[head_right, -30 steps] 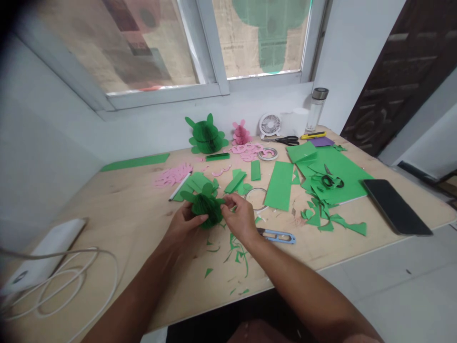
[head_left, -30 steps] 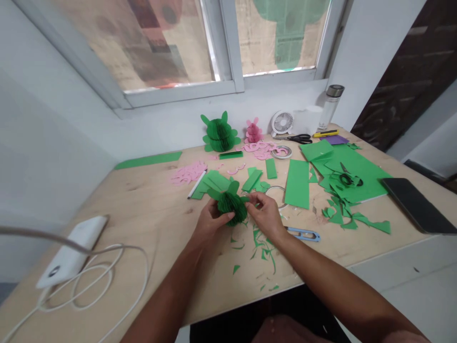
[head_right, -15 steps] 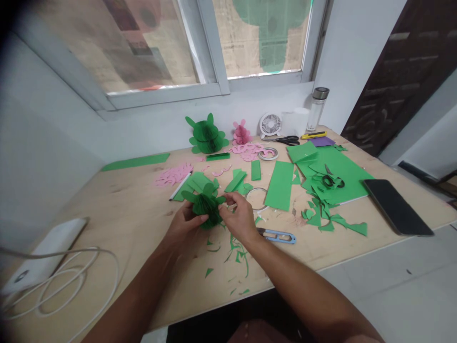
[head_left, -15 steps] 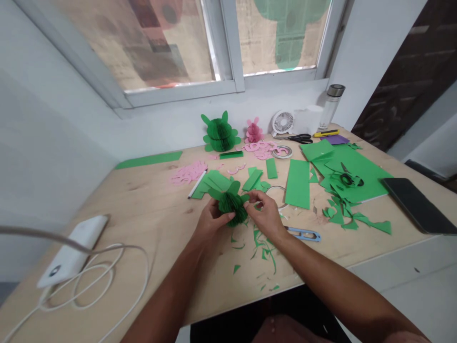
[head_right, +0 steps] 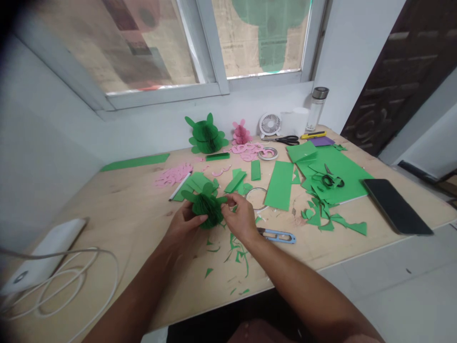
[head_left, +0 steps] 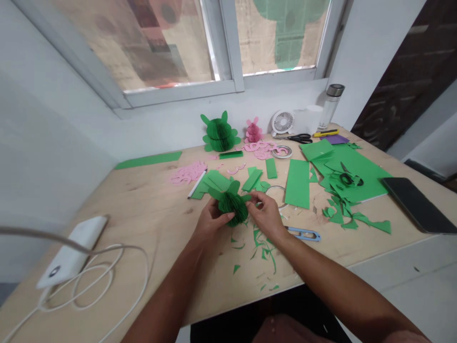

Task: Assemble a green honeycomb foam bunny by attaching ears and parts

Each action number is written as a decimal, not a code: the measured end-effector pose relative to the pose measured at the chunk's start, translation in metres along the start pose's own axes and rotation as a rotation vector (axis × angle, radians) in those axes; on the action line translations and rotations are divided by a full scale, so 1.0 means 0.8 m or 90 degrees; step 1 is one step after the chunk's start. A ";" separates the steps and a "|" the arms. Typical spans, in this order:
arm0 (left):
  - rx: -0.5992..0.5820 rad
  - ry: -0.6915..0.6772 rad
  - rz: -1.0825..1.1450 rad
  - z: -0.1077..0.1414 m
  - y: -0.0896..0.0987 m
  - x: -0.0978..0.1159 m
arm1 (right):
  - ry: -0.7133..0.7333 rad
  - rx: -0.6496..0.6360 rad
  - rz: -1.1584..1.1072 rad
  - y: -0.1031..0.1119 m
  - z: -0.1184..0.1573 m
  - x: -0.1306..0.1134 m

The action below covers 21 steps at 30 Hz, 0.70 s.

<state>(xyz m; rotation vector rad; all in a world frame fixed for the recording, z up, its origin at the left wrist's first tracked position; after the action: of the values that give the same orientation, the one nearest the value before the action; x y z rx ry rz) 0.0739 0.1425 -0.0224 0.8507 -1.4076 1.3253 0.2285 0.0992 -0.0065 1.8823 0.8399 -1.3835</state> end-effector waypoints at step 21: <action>-0.015 -0.006 -0.004 0.003 -0.007 0.007 | -0.031 0.004 -0.015 0.001 0.001 -0.007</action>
<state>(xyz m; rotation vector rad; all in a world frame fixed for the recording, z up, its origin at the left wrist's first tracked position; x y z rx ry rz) 0.0771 0.1401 -0.0149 0.8460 -1.4247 1.2983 0.2275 0.0971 -0.0012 1.8411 0.8374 -1.4411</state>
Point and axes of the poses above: each hand's wrist, its own z-axis away from the middle knuckle, its own y-axis out of the back of the hand, x = y × z, the point moved 6 cm from there along -z, towards the middle knuckle, and after that the axes turned 13 degrees about x, right-handed, at the moved point
